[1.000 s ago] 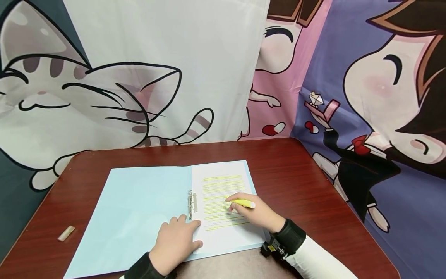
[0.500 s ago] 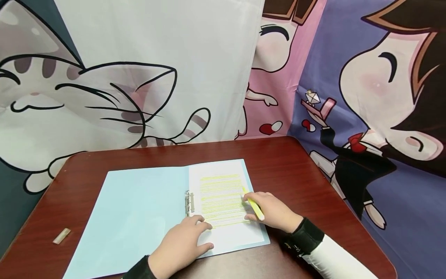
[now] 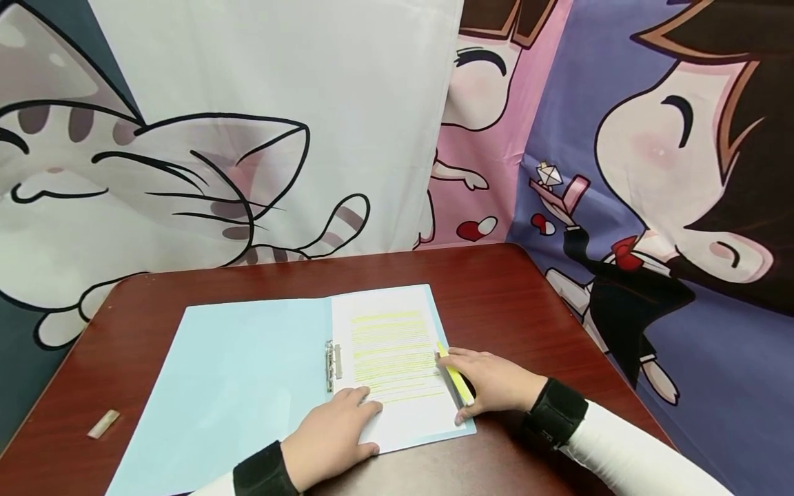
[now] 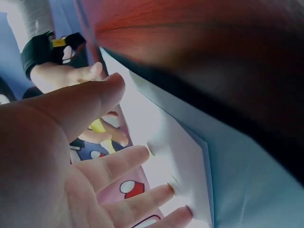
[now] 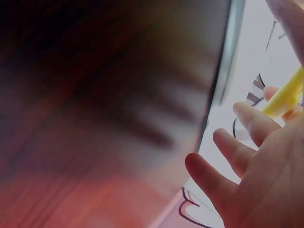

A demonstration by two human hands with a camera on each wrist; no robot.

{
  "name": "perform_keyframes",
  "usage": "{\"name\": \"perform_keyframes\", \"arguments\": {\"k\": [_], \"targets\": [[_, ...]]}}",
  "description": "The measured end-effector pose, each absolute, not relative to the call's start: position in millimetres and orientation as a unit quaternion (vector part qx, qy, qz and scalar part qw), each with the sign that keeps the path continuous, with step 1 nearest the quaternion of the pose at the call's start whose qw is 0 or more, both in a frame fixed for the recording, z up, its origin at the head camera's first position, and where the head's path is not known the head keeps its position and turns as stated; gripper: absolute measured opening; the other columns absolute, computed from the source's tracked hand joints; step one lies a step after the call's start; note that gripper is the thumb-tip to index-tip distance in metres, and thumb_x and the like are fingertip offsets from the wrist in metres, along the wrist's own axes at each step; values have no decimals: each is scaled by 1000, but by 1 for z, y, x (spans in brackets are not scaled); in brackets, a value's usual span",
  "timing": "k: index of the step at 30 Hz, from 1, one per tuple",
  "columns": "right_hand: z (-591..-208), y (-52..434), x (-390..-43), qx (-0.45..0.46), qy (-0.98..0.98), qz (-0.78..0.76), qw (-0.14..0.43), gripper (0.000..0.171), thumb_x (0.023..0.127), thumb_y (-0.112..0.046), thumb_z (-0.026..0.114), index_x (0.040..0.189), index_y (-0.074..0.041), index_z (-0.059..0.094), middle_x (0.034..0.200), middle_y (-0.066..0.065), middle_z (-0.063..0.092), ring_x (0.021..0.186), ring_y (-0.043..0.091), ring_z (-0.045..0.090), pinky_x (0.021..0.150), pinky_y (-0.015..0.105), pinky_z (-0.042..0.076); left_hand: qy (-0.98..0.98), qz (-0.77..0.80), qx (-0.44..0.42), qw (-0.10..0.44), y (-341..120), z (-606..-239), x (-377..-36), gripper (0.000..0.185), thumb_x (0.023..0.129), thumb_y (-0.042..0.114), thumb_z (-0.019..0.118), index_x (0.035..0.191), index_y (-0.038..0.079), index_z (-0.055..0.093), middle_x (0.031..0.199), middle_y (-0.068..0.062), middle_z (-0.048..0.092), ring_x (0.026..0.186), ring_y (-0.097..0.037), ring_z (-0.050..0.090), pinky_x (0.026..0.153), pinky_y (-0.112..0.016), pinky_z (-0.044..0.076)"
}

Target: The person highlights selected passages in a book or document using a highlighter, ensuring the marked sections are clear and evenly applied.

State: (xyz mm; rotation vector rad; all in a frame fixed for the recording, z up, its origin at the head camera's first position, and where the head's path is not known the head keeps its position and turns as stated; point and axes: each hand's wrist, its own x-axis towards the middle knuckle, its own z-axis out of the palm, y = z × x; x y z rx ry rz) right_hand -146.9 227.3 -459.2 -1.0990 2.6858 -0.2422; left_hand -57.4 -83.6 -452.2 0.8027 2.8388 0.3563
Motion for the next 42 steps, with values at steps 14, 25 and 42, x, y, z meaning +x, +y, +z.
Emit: {"name": "perform_keyframes", "arguments": {"k": [14, 25, 42], "targets": [[-471, 224, -151, -356, 919, -91, 142, 108, 64, -75, 76, 151, -23, 41, 153, 1, 43, 144, 23, 33, 110, 49, 33, 942, 106, 306, 85, -86, -456, -67, 47, 82, 48, 77, 120, 21, 69, 117, -7, 59, 101, -28, 55, 70, -41, 51], [-471, 215, -148, -327, 934, -95, 107, 106, 64, -78, 74, 148, -22, 45, 144, 0, 51, 136, 19, 40, 105, 45, 37, 950, 115, 285, 57, -78, -455, -66, 46, 79, 51, 79, 112, 19, 71, 107, -5, 60, 88, -23, 53, 61, -37, 48], [-462, 218, -151, -322, 927, -115, 153, 103, 67, -76, 74, 149, -21, 43, 147, 1, 48, 138, 21, 40, 107, 47, 37, 941, 128, 313, -1, -75, -453, -63, 9, 90, 21, 68, 82, 23, 71, 76, 8, 60, 65, -14, 55, 50, -31, 41]]}}
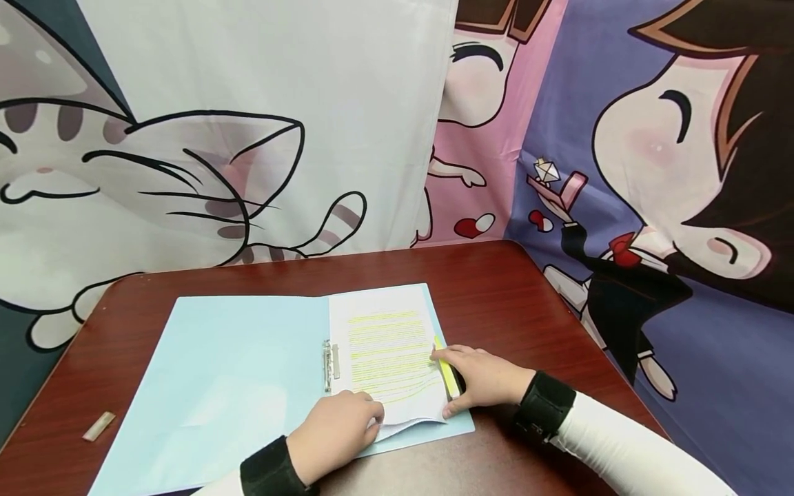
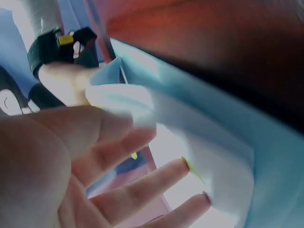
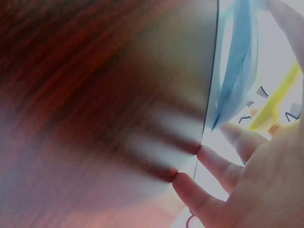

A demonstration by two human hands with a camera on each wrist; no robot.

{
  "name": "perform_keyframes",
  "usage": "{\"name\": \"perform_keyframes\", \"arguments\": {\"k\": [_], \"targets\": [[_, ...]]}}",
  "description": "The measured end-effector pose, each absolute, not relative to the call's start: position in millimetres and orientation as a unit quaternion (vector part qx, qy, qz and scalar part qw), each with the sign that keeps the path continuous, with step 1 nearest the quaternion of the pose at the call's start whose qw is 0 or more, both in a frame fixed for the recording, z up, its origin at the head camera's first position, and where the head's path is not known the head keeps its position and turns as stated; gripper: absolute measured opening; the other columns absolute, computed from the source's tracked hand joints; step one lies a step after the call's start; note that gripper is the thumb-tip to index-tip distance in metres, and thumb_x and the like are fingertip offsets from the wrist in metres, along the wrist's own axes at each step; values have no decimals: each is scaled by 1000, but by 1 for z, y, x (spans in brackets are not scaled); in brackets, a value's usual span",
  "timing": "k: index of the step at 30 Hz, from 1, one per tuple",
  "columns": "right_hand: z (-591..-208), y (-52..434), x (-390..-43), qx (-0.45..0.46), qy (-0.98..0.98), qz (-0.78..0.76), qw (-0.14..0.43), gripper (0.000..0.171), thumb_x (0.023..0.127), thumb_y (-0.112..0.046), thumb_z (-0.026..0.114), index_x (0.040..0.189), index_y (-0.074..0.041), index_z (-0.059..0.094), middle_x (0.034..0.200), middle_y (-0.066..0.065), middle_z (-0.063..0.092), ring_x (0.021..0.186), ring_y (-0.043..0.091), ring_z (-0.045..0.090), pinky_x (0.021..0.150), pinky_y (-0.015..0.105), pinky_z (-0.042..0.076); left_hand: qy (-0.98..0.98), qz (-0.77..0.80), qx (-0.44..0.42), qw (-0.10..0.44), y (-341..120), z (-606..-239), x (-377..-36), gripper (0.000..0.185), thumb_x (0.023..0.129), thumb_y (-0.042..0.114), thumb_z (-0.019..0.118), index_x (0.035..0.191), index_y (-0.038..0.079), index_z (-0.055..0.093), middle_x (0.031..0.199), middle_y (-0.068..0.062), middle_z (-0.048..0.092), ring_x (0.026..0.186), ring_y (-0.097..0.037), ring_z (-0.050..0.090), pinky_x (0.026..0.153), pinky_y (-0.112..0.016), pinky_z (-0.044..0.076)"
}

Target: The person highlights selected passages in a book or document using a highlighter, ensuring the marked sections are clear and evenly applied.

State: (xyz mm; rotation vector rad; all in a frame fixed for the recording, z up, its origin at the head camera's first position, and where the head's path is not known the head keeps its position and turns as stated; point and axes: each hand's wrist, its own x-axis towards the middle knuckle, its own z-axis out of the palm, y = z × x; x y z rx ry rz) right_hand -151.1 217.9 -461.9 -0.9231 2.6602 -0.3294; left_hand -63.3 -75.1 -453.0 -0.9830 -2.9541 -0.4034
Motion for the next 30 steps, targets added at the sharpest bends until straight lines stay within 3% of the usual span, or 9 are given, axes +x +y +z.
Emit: {"name": "perform_keyframes", "arguments": {"k": [6, 13, 25, 30], "targets": [[-457, 220, -150, -308, 923, -153, 175, 102, 68, -76, 73, 149, -21, 43, 147, 3, 48, 134, 22, 44, 105, 48, 40, -944, -103, -310, 48, -62, -459, -59, 23, 84, 18, 70, 68, 18, 54, 58, 5, 45, 49, -11, 43, 43, -30, 31], [-455, 222, -151, -292, 925, -174, 167, 100, 68, -78, 70, 149, -28, 39, 141, 2, 51, 124, 17, 51, 100, 44, 45, -938, -14, -332, 103, -47, -459, -57, 27, 84, 16, 73, 65, 18, 53, 51, 4, 47, 46, -8, 47, 39, -29, 34], [-437, 220, -154, -250, 934, -233, 106, 89, 74, -58, 80, 147, -26, 40, 143, 4, 51, 117, 18, 54, 97, 48, 48, -935, 15, -340, 97, -41, -457, -55, 24, 83, 17, 74, 65, 17, 57, 50, 2, 49, 46, -11, 50, 41, -31, 38], [-435, 218, -155, -238, 935, -254, 73, 78, 80, -56, 77, 143, -25, 44, 134, 6, 58, 99, 16, 56, 82, 39, 50, -937, 63, -330, 97, -29, -457, -53, 22, 78, 22, 77, 65, 17, 60, 51, 1, 53, 46, -10, 52, 41, -32, 42]]}}
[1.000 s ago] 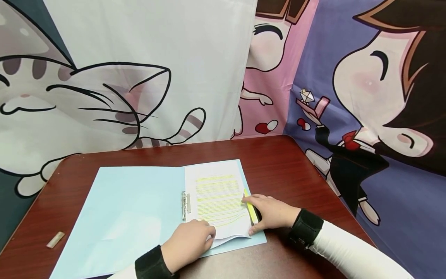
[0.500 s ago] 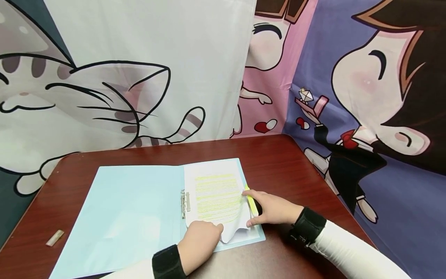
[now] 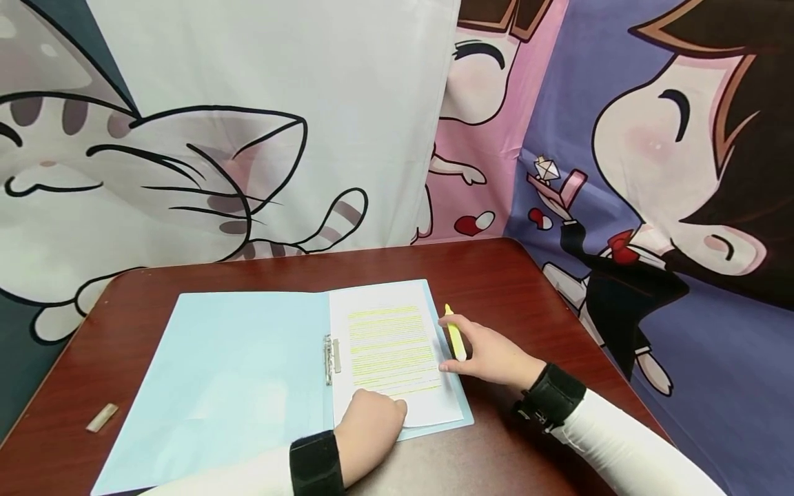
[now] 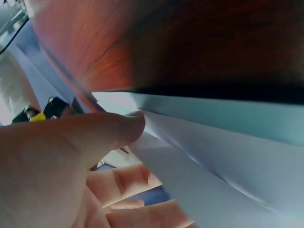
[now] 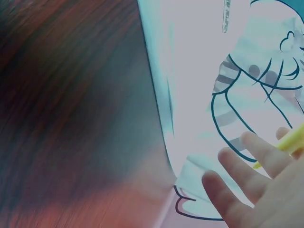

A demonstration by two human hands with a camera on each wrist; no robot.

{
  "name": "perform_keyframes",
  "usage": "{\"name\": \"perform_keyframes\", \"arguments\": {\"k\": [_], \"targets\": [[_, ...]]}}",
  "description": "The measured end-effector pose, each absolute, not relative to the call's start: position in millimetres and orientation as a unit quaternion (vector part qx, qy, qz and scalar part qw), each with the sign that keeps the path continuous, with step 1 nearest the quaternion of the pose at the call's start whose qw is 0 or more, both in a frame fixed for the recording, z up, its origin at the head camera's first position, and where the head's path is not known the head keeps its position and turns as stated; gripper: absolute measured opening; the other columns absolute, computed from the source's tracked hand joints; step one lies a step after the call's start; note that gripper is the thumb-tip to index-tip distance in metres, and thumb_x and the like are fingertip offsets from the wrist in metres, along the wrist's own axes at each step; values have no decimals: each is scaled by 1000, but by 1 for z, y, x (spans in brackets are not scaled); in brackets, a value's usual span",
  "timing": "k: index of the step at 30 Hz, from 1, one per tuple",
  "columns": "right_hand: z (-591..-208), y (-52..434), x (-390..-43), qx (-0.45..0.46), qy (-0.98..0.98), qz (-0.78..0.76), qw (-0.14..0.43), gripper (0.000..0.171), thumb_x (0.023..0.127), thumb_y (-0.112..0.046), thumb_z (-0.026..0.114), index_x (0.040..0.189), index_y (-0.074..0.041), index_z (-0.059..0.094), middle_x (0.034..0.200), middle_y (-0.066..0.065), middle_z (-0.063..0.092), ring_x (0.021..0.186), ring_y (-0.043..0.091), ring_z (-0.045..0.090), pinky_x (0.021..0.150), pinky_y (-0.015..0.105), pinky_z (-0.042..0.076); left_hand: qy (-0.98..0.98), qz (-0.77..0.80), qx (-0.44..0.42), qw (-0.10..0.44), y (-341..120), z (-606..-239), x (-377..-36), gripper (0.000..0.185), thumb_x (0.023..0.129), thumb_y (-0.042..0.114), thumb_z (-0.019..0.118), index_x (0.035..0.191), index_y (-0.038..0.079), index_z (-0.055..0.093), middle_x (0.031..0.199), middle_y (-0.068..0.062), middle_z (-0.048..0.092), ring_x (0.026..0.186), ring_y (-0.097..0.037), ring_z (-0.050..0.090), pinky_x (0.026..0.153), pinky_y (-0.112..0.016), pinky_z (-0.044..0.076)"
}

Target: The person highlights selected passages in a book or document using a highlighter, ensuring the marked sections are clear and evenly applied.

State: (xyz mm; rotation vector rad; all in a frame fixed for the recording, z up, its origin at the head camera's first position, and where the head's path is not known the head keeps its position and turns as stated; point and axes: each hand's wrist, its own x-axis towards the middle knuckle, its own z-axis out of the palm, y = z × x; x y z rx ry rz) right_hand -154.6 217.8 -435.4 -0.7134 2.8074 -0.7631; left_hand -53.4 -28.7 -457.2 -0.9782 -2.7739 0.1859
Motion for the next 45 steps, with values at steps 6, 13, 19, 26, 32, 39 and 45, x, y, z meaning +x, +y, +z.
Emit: {"name": "perform_keyframes", "arguments": {"k": [6, 13, 19, 26, 32, 39, 45], "targets": [[-431, 216, -158, -213, 929, -302, 8, 43, 92, -44, 69, 128, -25, 56, 115, 1, 66, 91, 15, 60, 76, 36, 49, -945, 33, -313, 91, -31, -456, -57, 21, 84, 21, 75, 70, 16, 59, 52, 2, 52, 45, -8, 50, 39, -30, 39], [-424, 215, -164, -186, 923, -334, -36, 38, 96, -34, 66, 129, -21, 52, 119, -1, 66, 97, 17, 64, 80, 38, 53, -954, -92, -260, 119, -53, -448, -65, 29, 92, 22, 62, 66, 18, 49, 48, 6, 39, 41, -9, 36, 38, -30, 29], [-433, 202, -169, -195, 935, -295, -7, 41, 94, -28, 69, 129, -19, 48, 108, 3, 67, 85, 15, 62, 73, 35, 53, -962, -189, -192, 46, -75, -438, -60, 48, 99, 27, 52, 54, 25, 37, 47, 10, 31, 43, -7, 32, 44, -26, 28], [-434, 173, -168, -257, 943, -210, 9, 43, 92, -29, 71, 128, -19, 51, 95, 2, 67, 73, 13, 56, 68, 31, 47, -966, -234, -109, 1, -97, -426, -41, 53, 97, 27, 52, 48, 22, 32, 47, 9, 30, 43, -7, 30, 47, -26, 29], [-435, 138, -167, -329, 933, -140, 38, 49, 92, -35, 69, 133, -20, 49, 111, 1, 66, 85, 12, 58, 79, 30, 48, -965, -251, -61, -36, -113, -427, -24, 55, 100, 28, 49, 48, 21, 31, 47, 9, 28, 45, -8, 23, 49, -26, 27], [-445, 97, -167, -385, 911, -119, 81, 54, 93, -39, 68, 138, -21, 44, 119, -1, 66, 94, 8, 61, 86, 30, 49, -961, -267, -16, -67, -129, -431, -11, 52, 104, 30, 45, 53, 22, 44, 48, 8, 37, 45, -11, 29, 50, -29, 30], [-446, 68, -164, -399, 899, -133, 122, 64, 91, -46, 70, 143, -23, 41, 132, -2, 59, 106, 6, 56, 93, 28, 46, -953, -286, 14, -98, -145, -435, -1, 51, 106, 29, 40, 58, 26, 58, 52, 8, 47, 48, -12, 41, 53, -31, 36]]}}
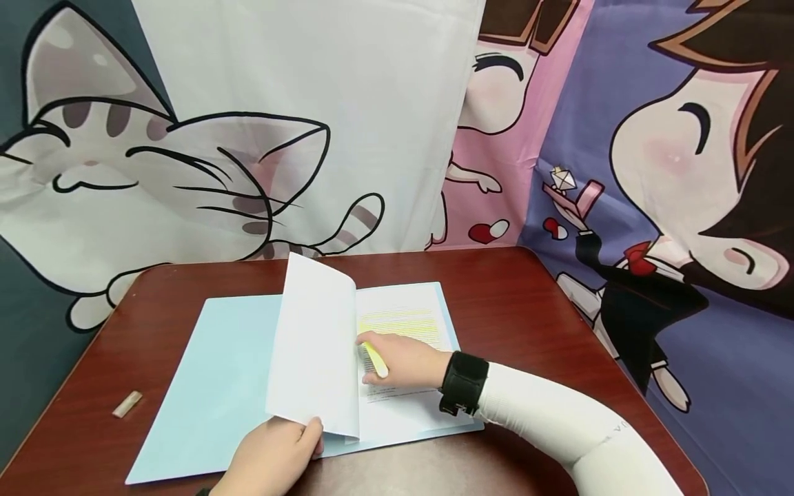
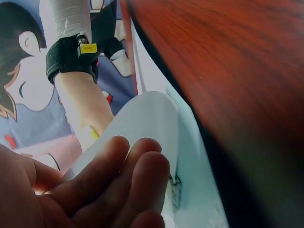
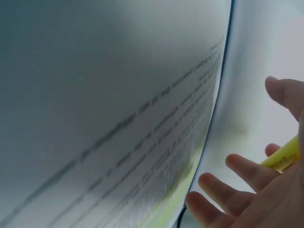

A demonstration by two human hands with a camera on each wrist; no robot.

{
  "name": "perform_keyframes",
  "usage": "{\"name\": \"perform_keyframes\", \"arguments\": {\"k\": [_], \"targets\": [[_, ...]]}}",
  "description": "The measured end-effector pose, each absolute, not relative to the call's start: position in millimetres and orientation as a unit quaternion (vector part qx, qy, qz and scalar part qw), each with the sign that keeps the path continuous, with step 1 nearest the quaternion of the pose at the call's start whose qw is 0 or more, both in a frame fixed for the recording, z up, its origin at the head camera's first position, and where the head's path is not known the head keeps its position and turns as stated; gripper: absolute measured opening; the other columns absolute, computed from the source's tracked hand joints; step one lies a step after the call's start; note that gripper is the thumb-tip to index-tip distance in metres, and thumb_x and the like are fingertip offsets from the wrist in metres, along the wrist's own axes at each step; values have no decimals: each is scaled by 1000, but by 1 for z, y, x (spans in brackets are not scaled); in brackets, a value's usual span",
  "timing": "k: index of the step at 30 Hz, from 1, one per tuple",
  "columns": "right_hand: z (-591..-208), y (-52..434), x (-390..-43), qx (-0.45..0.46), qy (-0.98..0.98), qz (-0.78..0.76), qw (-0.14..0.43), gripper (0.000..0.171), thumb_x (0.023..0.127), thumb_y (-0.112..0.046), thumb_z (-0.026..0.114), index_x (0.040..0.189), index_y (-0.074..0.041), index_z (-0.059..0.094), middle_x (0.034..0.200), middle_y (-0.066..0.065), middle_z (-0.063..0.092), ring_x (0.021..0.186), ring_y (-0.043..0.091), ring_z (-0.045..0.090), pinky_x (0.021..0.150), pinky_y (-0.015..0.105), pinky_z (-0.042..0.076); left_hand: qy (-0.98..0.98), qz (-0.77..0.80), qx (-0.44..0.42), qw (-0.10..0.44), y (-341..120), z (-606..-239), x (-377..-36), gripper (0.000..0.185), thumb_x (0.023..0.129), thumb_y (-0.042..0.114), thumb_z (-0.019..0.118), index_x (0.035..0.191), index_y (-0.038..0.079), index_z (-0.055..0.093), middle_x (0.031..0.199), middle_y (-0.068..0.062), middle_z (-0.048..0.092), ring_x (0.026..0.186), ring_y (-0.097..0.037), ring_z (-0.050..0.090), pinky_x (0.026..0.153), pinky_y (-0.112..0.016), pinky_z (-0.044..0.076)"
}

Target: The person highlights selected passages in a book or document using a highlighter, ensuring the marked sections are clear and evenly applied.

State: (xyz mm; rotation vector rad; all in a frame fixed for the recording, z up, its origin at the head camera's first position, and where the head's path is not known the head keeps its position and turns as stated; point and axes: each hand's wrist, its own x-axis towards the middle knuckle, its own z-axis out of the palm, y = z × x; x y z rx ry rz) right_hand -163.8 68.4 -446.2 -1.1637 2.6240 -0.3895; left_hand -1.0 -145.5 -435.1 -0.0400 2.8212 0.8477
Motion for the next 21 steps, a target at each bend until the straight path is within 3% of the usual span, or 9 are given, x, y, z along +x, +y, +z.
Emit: {"name": "perform_keyframes", "arguments": {"k": [8, 13, 17, 21], "targets": [[-450, 49, -163, -412, 891, -130, 141, 71, 88, -56, 69, 146, -27, 40, 141, -3, 52, 118, 6, 51, 96, 29, 44, 944, 295, -42, 145, -161, -440, 3, 52, 107, 34, 36, 63, 22, 61, 58, 7, 53, 52, -14, 45, 56, -34, 38], [-455, 39, -161, -420, 889, -124, 134, 75, 85, -60, 70, 146, -27, 42, 143, -4, 51, 126, 7, 49, 101, 32, 42, 946, 281, -44, 157, -163, -436, 9, 52, 105, 34, 41, 58, 18, 56, 53, 4, 50, 50, -14, 44, 53, -33, 37], [-456, 34, -159, -432, 889, -104, 110, 76, 83, -61, 71, 145, -25, 44, 143, -5, 52, 134, 12, 45, 105, 34, 40, 953, 266, 3, 141, -162, -430, 13, 49, 101, 32, 49, 54, 18, 50, 49, 6, 43, 48, -11, 41, 49, -31, 34], [-457, 30, -157, -437, 890, -90, 94, 76, 83, -61, 71, 144, -24, 45, 143, -7, 51, 140, 17, 39, 108, 37, 38, 963, 243, 79, 85, -159, -421, 11, 40, 98, 35, 57, 60, 25, 50, 53, 13, 41, 50, -3, 40, 50, -28, 34]]}}
